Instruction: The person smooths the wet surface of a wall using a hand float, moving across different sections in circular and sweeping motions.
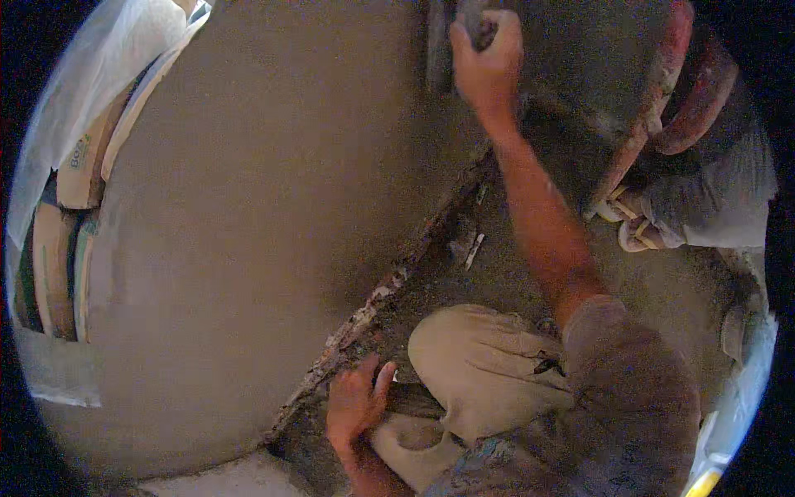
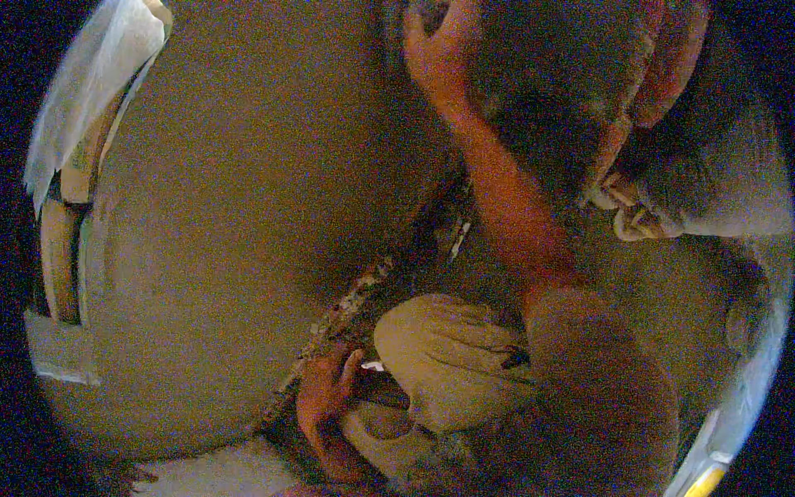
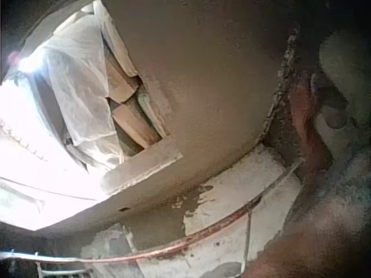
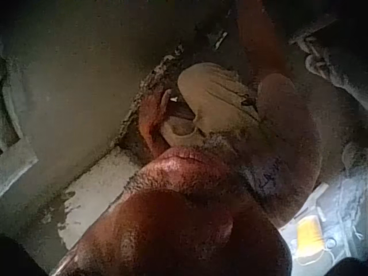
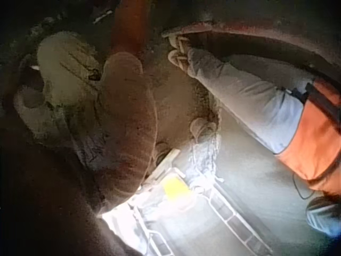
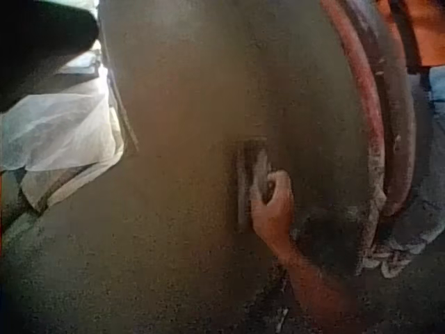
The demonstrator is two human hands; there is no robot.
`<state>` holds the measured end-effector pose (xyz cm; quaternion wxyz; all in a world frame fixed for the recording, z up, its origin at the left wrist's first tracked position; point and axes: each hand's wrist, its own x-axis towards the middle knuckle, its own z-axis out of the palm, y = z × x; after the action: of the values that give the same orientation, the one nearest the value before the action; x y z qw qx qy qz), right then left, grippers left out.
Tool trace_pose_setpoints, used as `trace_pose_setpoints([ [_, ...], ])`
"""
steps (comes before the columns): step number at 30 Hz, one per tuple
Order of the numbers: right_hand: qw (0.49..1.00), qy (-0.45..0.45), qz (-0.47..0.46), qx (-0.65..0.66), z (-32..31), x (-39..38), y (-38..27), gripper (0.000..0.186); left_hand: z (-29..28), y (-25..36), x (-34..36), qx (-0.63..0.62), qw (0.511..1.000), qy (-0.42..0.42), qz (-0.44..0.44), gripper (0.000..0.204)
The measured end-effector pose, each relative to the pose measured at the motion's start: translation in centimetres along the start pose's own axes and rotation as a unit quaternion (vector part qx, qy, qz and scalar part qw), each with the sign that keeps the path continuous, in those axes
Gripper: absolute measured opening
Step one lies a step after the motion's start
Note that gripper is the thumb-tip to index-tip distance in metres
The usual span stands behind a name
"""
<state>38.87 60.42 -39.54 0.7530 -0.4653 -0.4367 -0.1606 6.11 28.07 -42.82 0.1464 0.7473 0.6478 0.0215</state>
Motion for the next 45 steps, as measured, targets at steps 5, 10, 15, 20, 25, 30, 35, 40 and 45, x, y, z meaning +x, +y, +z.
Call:
trace_pose_setpoints([
  [5,0.988,-0.132,-0.05,0.067,-2.7,-10.3,-8.5,0.036,-0.2,0.2,-0.6,0.002,1.0,0.004,0.003,0.038],
  [10,0.967,-0.22,-0.09,0.096,-3.3,-16.4,-9.5,0.038,-0.1,-0.1,-0.7,-0.043,0.998,-0.037,-0.018,0.035],
  [15,0.99,-0.14,-0.016,0.001,-1.8,-15.8,-5.1,0.037,-0.9,0.3,-1.4,-0.002,0.999,-0.03,-0.021,0.032],
  [20,0.99,-0.048,0.124,-0.037,-0.3,-11.5,6.2,0.035,-0.3,0.0,-1.3,-0.001,1.0,-0.018,0.0,0.032],
  [25,0.985,-0.006,0.169,-0.045,-1.6,-10.9,11.9,0.037,-0.2,0.7,-0.8,0.026,0.999,-0.028,0.007,0.033],
  [30,0.979,-0.156,0.122,0.057,-3.9,-16.5,-1.4,0.036,-0.4,1.5,-0.3,0.068,0.997,-0.046,-0.002,0.033],
  [35,0.962,-0.259,-0.042,0.08,-4.9,-23.0,-6.7,0.04,0.0,1.6,-0.4,0.054,0.998,-0.035,-0.015,0.031],
  [40,0.976,-0.214,-0.01,0.031,-4.0,-21.8,-3.9,0.043,-0.9,2.0,-1.0,0.083,0.994,-0.062,-0.04,0.032],
  [45,0.983,-0.112,0.139,-0.048,-1.9,-17.7,6.3,0.038,-0.7,1.9,-1.1,0.073,0.996,-0.041,-0.039,0.032],
])
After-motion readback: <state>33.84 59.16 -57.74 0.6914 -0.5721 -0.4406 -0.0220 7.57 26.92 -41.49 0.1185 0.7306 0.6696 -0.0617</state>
